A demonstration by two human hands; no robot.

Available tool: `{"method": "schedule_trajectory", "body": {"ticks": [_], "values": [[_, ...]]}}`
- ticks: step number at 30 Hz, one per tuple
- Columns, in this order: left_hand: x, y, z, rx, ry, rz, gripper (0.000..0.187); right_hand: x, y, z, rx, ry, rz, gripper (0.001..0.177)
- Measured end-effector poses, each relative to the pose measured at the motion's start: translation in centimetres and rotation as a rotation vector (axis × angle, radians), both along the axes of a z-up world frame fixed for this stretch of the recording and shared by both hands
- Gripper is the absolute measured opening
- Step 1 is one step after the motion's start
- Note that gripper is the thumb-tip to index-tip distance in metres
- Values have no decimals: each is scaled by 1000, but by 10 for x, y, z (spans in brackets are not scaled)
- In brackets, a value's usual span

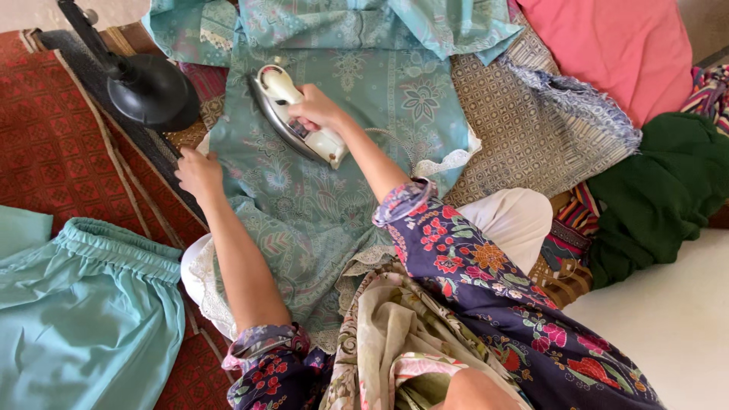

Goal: The person irons a light blue patterned garment on a woven mat on the floor. They use a white electric iron to smooth the fabric, frequently adjusting and unfolding the garment to reach different sections.

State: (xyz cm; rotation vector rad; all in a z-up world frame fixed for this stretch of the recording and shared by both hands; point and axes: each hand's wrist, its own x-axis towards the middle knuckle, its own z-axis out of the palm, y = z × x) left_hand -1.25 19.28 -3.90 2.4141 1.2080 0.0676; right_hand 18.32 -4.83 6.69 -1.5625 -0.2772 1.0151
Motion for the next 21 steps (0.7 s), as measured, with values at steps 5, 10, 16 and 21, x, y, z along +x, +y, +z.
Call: {"method": "schedule_trajectory", "body": {"ticks": [5, 10, 16, 21], "values": [[-3, 5, -7, -41, -55, 30, 39, -9, 32, -1, 26, -12, 4, 45], [-5, 12, -13, -40, -215, -28, 40, -29, 23, 3, -26, -145, -70, 43], [-8, 8, 13, -138, -118, -4, 39, -66, -32, -4, -103, -365, -324, 42], [-14, 8, 14, -42, -239, -90, 38, -41, -110, -52, -225, -504, -584, 29]]}}
